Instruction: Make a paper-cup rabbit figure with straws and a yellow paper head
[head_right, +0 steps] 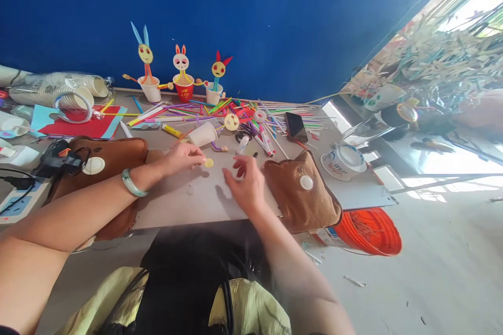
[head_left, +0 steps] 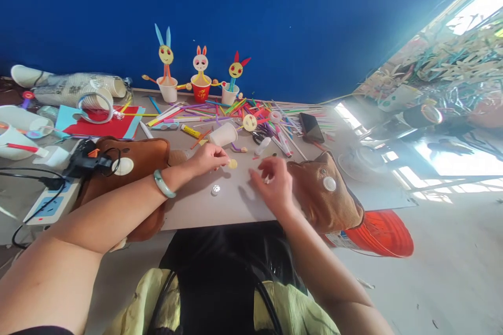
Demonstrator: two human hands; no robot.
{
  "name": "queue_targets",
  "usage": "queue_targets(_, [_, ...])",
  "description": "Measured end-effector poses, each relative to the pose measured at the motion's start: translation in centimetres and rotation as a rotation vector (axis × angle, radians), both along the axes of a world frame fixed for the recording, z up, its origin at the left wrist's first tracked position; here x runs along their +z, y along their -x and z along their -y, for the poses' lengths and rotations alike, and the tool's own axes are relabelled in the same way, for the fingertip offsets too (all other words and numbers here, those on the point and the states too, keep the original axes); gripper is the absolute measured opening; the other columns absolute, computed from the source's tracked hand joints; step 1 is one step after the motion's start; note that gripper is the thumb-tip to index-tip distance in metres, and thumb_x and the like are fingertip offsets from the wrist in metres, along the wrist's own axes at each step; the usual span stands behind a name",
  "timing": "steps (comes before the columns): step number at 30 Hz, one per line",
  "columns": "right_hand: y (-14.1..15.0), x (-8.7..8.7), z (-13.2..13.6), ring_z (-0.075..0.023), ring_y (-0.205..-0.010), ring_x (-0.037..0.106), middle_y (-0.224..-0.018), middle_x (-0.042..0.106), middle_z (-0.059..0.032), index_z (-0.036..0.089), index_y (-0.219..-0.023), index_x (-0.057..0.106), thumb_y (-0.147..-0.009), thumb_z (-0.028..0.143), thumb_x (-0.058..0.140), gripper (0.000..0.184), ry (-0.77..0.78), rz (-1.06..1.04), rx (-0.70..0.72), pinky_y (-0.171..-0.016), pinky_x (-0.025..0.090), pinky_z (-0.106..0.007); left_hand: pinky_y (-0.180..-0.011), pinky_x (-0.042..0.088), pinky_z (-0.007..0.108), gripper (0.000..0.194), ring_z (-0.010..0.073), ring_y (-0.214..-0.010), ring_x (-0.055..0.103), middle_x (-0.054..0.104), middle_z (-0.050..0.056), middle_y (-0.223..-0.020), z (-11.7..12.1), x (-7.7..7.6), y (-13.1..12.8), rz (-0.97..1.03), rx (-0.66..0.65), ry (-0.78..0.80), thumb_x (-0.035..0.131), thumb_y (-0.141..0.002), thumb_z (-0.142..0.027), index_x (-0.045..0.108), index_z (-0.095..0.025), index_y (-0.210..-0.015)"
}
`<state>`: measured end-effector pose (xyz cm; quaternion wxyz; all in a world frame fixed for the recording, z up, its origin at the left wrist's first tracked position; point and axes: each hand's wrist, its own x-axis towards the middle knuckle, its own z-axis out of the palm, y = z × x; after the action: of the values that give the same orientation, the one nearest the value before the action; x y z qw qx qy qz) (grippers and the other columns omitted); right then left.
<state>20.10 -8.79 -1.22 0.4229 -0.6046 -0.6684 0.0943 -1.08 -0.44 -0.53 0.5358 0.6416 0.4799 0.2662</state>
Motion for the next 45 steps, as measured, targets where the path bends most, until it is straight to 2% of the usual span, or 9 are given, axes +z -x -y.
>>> queue_targets(3, [-2.9,-0.1,-2.8,-0.0196,-0.072,0.058,-0.096,0.067,-0.0050,0.022,-0.117,0.052,-0.074,0.050,0.071,0.055,0.037,0.088,-0.167,-0.069,0.047,-0.036,-0.050,0.036,0.022,0.011,0.0096,-0.051,0.052,0.061,-0.002,-0.056,0.3,-0.6,-0.3,-0.086,-0.066,-0.041,0.067,-0.072,-0.024,0.066,-0.015,-0.065])
queue_targets(5, [-4.3,-0.1,-4.9,-0.0208,-0.075,0.058,-0.101,0.067,-0.0076,0.021,-0.117,0.055,-0.071,0.051,0.072,0.058,0.129,0.144,-0.178,-0.071,0.046,-0.038,-0.054,0.040,0.023,0.010,0.0116,-0.057,0.057,0.066,0.000,-0.061,0.5,-0.9,-0.4,-0.157,-0.089,-0.103,0.066,-0.072,-0.021,0.066,-0.016,-0.064])
queue_targets(9, [-5.3,-0.2,-8.0,-0.0201,-0.074,0.057,-0.093,0.068,-0.0064,0.020,-0.099,0.064,-0.070,0.049,0.070,0.041,0.287,0.164,-0.097,-0.068,0.042,-0.034,-0.060,0.041,0.026,0.009,0.0154,-0.065,0.062,0.071,0.003,-0.068,0.9,-1.2,-0.6,-0.320,-0.115,-0.252,0.064,-0.075,-0.020,0.069,-0.016,-0.068])
queue_targets(13, [-4.7,-0.3,-9.0,-0.0202,-0.071,0.057,-0.076,0.065,-0.0028,0.021,-0.077,0.062,-0.072,0.045,0.067,0.026,0.336,0.177,-0.121,-0.067,0.039,-0.033,-0.061,0.040,0.028,0.010,0.0175,-0.067,0.064,0.072,0.004,-0.069,1.4,-0.7,-0.8,-0.444,-0.111,-0.311,0.062,-0.075,-0.018,0.069,-0.017,-0.069])
queue_targets(18, [-3.8,-0.1,-7.9,-0.0197,-0.072,0.059,-0.080,0.068,-0.0026,0.022,-0.077,0.058,-0.073,0.041,0.066,0.021,0.227,0.088,-0.087,-0.068,0.042,-0.033,-0.058,0.039,0.028,0.008,0.0201,-0.068,0.066,0.072,0.004,-0.071,1.8,-0.1,-1.0,-0.550,-0.105,-0.325,0.062,-0.075,-0.019,0.068,-0.019,-0.070])
queue_targets(22, [-2.6,0.5,-5.5,-0.0200,-0.078,0.062,-0.086,0.073,-0.0012,0.024,-0.080,0.056,-0.074,0.035,0.066,0.016,0.179,0.006,0.068,-0.076,0.046,-0.035,-0.057,0.036,0.028,0.008,0.0195,-0.068,0.065,0.071,0.004,-0.071,1.9,-0.2,-0.9,-0.562,-0.108,-0.355,0.061,-0.075,-0.018,0.065,-0.019,-0.068])
queue_targets(31, [-1.5,-0.3,-2.8,-0.0233,-0.082,0.063,-0.084,0.071,-0.0013,0.025,-0.087,0.061,-0.082,0.031,0.066,0.008,0.004,0.235,0.166,-0.082,0.044,-0.039,-0.056,0.035,0.029,0.015,0.0189,-0.063,0.062,0.070,0.004,-0.067,1.6,0.0,-0.4,-0.557,-0.125,-0.434,0.054,-0.075,-0.018,0.068,-0.019,-0.069])
queue_targets(37, [-1.8,-1.3,-2.8,-0.0220,-0.084,0.063,-0.089,0.073,-0.0012,0.024,-0.091,0.060,-0.088,0.033,0.065,0.011,-0.150,0.320,0.176,-0.085,0.039,-0.039,-0.063,0.041,0.027,0.013,0.0148,-0.066,0.061,0.074,0.001,-0.084,1.3,-0.1,-0.3,-0.351,-0.061,-0.494,0.063,-0.076,-0.020,0.073,-0.020,-0.084])
queue_targets(45, [-1.5,-1.2,-2.7,-0.0210,-0.081,0.061,-0.087,0.072,-0.0019,0.023,-0.091,0.058,-0.090,0.029,0.062,0.007,-0.288,0.408,0.173,-0.085,0.037,-0.040,-0.063,0.043,0.023,0.012,0.0119,-0.069,0.057,0.066,0.001,-0.079,1.3,-0.2,-0.4,-0.055,-0.066,-0.701,0.071,-0.083,-0.031,0.070,-0.019,-0.083])
